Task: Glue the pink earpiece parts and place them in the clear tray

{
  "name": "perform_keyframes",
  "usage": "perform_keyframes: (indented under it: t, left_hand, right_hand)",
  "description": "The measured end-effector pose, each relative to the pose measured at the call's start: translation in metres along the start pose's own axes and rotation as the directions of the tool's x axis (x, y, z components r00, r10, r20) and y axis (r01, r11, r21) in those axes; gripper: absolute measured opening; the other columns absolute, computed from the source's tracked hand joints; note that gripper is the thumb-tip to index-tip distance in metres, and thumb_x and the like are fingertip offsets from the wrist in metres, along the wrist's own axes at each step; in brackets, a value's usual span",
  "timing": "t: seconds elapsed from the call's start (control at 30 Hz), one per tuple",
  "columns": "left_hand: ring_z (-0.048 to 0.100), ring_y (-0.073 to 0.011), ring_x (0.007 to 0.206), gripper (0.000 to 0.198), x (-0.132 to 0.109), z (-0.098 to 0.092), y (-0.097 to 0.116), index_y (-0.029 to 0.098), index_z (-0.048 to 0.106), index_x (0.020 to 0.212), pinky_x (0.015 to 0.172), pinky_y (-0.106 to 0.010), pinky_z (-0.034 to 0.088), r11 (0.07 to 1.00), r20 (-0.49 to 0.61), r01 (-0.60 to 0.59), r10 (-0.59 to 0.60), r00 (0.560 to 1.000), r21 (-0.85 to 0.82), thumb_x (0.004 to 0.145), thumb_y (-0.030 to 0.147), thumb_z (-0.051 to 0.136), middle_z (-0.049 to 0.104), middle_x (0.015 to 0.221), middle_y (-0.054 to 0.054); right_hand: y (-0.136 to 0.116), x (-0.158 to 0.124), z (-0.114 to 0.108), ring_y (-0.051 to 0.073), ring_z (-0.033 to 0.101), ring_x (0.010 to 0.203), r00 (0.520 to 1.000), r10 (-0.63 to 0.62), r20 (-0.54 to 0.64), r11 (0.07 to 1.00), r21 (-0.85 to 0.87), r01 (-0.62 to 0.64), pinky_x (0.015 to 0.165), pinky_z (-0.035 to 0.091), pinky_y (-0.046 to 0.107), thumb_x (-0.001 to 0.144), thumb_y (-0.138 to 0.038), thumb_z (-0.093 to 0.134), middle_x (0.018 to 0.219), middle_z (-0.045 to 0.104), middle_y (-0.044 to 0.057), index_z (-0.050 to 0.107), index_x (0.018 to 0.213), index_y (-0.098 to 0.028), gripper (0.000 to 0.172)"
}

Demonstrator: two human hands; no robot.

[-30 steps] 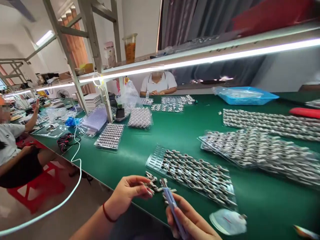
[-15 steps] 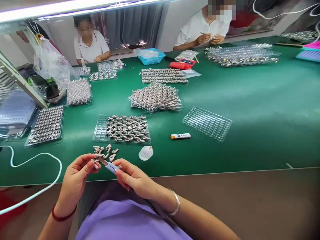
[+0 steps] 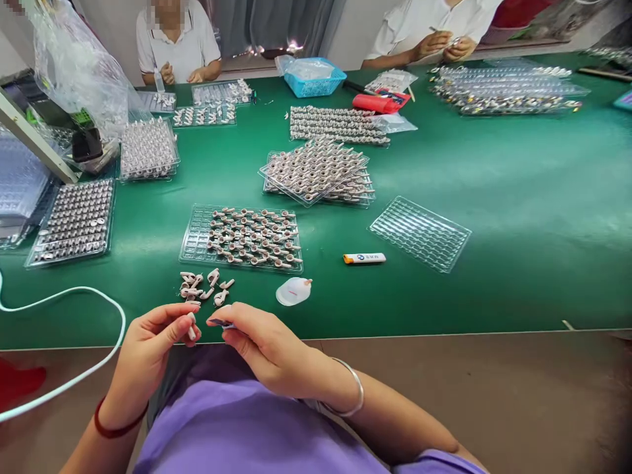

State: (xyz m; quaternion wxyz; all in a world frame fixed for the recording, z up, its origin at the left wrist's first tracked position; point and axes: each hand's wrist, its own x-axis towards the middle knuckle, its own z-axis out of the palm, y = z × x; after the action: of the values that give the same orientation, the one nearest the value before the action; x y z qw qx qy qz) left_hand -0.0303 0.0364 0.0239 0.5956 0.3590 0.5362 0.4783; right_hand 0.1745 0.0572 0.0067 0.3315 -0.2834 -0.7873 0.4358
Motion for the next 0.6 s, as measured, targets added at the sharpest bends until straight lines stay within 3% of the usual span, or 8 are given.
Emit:
perform_keyframes:
  t: [0.13, 0.3, 0.6]
  left_hand:
    - [0.06, -0.01, 0.054, 0.026, 0.0018, 0.0011, -0.0016, 0.02, 0.08, 0.081, 0.055, -0.018, 0.05, 0.999, -0.002, 0.044, -0.043, 0.999, 0.018, 0.063, 0.037, 0.086, 0.07, 0.058, -0.002]
    - [0.058, -0.0104, 0.052, 0.027, 0.0016, 0.0049, -0.0015, 0.018, 0.08, 0.078, 0.053, -0.019, 0.05, 0.995, -0.036, 0.095, -0.094, 0.995, 0.037, 0.059, 0.036, 0.088, 0.069, 0.057, -0.002]
    - [0.058, -0.0098, 0.055, 0.023, 0.0032, 0.0055, -0.006, 0.021, 0.08, 0.078, 0.055, -0.018, 0.05, 0.989, -0.015, 0.119, -0.118, 0.993, 0.092, 0.061, 0.036, 0.086, 0.073, 0.065, -0.003]
  right_hand:
    - [0.0017, 0.0028, 0.0008, 0.017, 0.062, 0.086, 0.998, -0.063, 0.023, 0.967, -0.248, 0.067, 0.076, 0.048, 0.029, 0.102, -0.028, 0.036, 0.098, 0.069, 0.009, 0.056, 0.111, -0.015, 0.026]
    - [0.0027, 0.0066, 0.0041, 0.014, 0.053, 0.063, 0.995, -0.068, 0.07, 0.852, -0.514, 0.094, 0.058, 0.033, 0.027, 0.103, -0.045, 0.03, 0.072, 0.062, 0.004, 0.061, 0.087, -0.016, 0.045]
    - [0.0053, 0.0073, 0.0042, 0.012, 0.047, 0.057, 0.994, -0.091, 0.06, 0.815, -0.569, 0.109, 0.055, 0.023, 0.028, 0.103, -0.048, 0.029, 0.064, 0.058, 0.002, 0.06, 0.077, -0.017, 0.051]
